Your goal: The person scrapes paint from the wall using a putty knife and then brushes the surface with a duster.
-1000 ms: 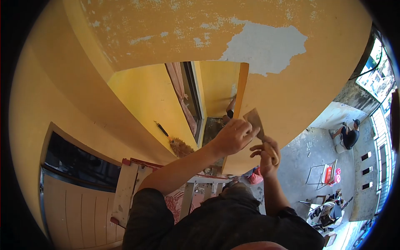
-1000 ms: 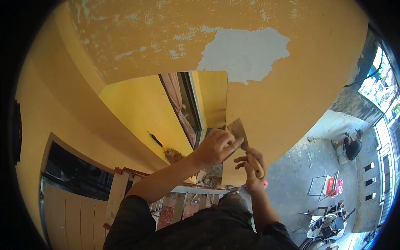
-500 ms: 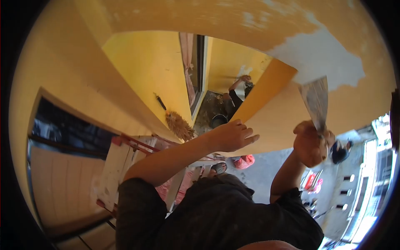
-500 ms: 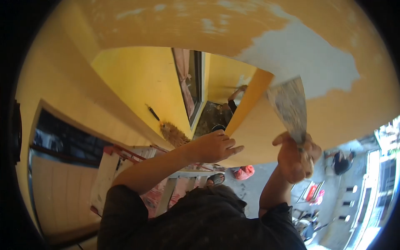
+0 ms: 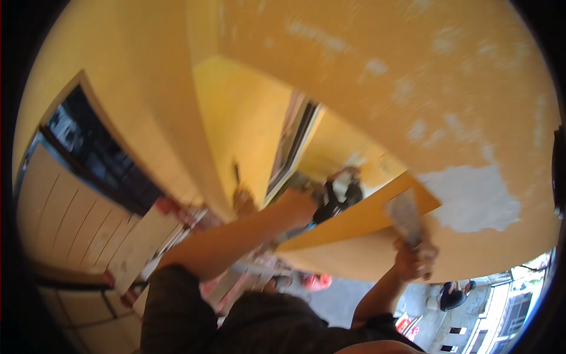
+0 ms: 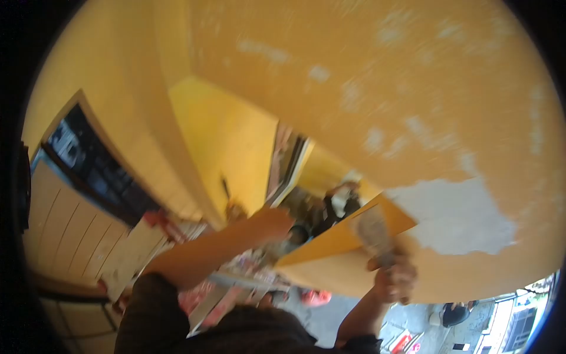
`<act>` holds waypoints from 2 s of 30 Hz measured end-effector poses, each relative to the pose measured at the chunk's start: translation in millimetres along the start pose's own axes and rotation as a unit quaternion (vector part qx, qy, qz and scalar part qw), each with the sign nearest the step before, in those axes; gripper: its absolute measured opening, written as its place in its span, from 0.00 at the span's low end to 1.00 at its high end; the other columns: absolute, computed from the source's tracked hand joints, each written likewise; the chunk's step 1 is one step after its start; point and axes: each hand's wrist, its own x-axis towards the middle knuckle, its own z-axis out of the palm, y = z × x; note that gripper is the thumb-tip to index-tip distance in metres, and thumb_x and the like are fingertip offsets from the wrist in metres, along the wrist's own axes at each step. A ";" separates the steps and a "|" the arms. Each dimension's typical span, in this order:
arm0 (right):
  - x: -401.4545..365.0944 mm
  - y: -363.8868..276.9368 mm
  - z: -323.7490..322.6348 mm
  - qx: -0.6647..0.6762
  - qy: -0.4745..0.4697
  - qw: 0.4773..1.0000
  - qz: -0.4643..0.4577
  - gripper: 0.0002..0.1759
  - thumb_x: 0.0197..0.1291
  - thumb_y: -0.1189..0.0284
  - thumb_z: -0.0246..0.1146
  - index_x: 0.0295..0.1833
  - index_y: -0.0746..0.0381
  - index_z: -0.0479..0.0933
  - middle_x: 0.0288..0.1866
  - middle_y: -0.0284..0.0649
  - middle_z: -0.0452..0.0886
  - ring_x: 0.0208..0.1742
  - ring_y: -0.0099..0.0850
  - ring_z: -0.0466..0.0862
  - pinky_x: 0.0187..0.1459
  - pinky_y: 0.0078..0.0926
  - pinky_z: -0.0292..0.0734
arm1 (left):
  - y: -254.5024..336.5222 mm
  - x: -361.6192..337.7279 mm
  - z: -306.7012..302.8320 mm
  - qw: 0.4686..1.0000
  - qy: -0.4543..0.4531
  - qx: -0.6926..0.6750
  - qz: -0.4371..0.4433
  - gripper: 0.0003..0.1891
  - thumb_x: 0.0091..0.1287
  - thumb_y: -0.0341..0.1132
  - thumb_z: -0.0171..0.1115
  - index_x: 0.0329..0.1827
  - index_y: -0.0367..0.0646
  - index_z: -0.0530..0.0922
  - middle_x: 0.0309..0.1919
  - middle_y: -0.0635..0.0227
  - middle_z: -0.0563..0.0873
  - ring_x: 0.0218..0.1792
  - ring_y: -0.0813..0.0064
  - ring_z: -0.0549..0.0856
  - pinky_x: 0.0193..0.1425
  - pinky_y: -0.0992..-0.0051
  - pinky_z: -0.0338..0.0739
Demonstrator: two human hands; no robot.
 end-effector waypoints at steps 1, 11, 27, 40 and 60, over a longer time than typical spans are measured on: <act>3.6 2.3 -4.3 -0.078 -0.008 0.996 -0.034 0.17 0.55 0.67 0.66 0.46 0.65 0.73 0.46 0.47 0.77 0.39 0.38 0.81 0.31 0.38 0.80 | -3.8 9.0 17.1 0.999 -0.046 -0.021 0.009 0.19 0.59 0.47 0.61 0.46 0.41 0.81 0.45 0.52 0.83 0.49 0.55 0.83 0.50 0.55 0.77; 58.3 -31.6 41.5 -0.008 -0.022 0.995 0.095 0.12 0.55 0.75 0.63 0.42 0.73 0.77 0.37 0.54 0.79 0.29 0.37 0.83 0.32 0.31 0.82 | -10.2 23.0 52.0 0.984 -0.078 -0.044 0.155 0.24 0.62 0.53 0.58 0.40 0.36 0.83 0.37 0.48 0.86 0.43 0.49 0.84 0.49 0.56 0.77; 52.5 -23.9 46.2 -0.032 0.001 0.995 0.097 0.11 0.54 0.75 0.61 0.40 0.73 0.76 0.32 0.50 0.81 0.27 0.35 0.84 0.30 0.30 0.81 | -34.9 26.6 49.1 0.990 -0.090 -0.013 0.108 0.26 0.64 0.54 0.54 0.36 0.35 0.83 0.35 0.48 0.85 0.40 0.50 0.85 0.48 0.56 0.77; 65.4 -4.5 31.5 -0.088 -0.096 0.974 -0.185 0.09 0.49 0.81 0.60 0.36 0.76 0.75 0.32 0.50 0.80 0.25 0.40 0.82 0.19 0.29 0.82 | -41.2 20.7 30.4 0.991 -0.127 -0.037 0.017 0.25 0.62 0.54 0.57 0.41 0.38 0.83 0.38 0.50 0.85 0.43 0.51 0.84 0.51 0.58 0.76; 58.1 -11.6 41.5 0.021 -0.026 0.999 -0.041 0.06 0.54 0.75 0.65 0.35 0.66 0.80 0.28 0.48 0.82 0.26 0.37 0.83 0.30 0.34 0.84 | -34.4 7.2 34.1 0.987 -0.124 -0.098 0.029 0.23 0.62 0.53 0.58 0.37 0.36 0.83 0.36 0.46 0.85 0.41 0.50 0.85 0.49 0.56 0.77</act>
